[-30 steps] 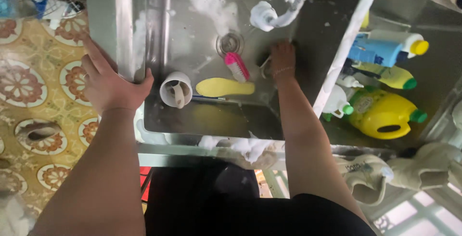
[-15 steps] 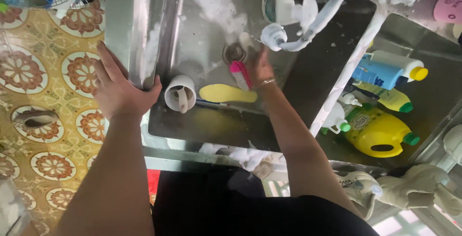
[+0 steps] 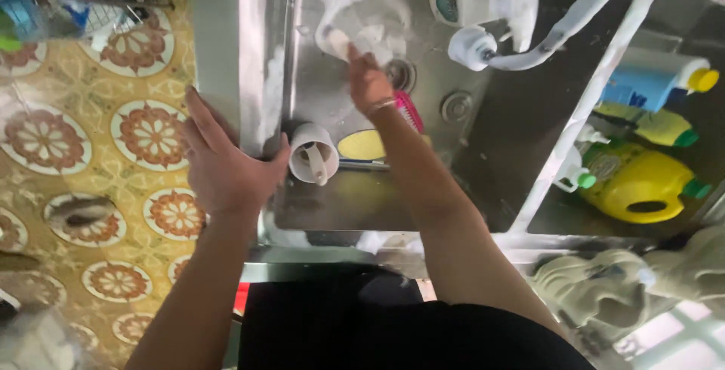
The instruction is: Scrubbing and cleaning a stainless steel sink and the adjacent wall tiles using cleaning solution and a brush.
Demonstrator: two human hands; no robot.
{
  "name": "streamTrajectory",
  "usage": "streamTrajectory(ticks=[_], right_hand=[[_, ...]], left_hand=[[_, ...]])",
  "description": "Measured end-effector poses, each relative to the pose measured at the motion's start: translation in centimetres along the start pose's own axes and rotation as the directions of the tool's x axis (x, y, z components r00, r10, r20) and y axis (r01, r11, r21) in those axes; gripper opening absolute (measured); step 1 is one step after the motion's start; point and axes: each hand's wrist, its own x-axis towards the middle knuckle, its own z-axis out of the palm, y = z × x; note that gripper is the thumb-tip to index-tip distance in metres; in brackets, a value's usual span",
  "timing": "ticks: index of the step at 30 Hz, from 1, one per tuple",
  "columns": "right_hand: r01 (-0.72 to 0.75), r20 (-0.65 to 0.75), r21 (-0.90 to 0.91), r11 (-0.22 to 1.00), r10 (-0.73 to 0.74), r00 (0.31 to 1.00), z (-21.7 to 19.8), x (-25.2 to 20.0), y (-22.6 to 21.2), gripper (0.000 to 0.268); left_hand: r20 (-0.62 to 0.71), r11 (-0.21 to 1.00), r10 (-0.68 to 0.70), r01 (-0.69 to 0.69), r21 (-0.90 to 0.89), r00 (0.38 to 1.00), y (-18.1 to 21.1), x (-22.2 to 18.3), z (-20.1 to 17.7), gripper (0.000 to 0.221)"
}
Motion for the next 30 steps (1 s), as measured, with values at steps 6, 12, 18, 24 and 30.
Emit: streamTrajectory(ticks=[6, 12, 18, 24, 30], right_hand=[[-0.019, -0.28, -0.052, 0.998, 0.004, 0.96, 3.1, 4.1, 4.6, 0.05], [-0.022, -0.173, 0.126, 0.992, 0.044, 0.984, -0.4, -1.3, -1.8, 0.05], [-0.269, -0.387, 0.302, 0.914, 0.376, 0.842, -1.7, 3.1, 3.2, 0.046], [0.036, -0.239, -0.017, 0.999, -0.039, 0.97, 1.2, -2.5, 2.1, 0.061], [-0.225, -0.336, 0.178, 0.958, 0.274, 0.901, -1.1, -0.2, 5.7, 0.055]], left_hand=[[-0.03, 0.996, 0.085, -0.085, 0.001, 0.996, -0.6, 0.5, 0.0, 0.126], [0.0, 0.996, 0.087, -0.087, -0.035, 0.996, -0.6, 0.5, -0.2, 0.125], [0.038, 0.995, 0.085, -0.083, -0.053, 0.996, -0.3, 0.9, -0.9, 0.126], [0.049, 0.998, 0.068, -0.068, -0.012, 0.996, -0.3, 0.8, -0.5, 0.127], [0.049, 0.996, 0.076, -0.078, 0.035, 0.996, -0.3, 0.7, -0.6, 0.128]])
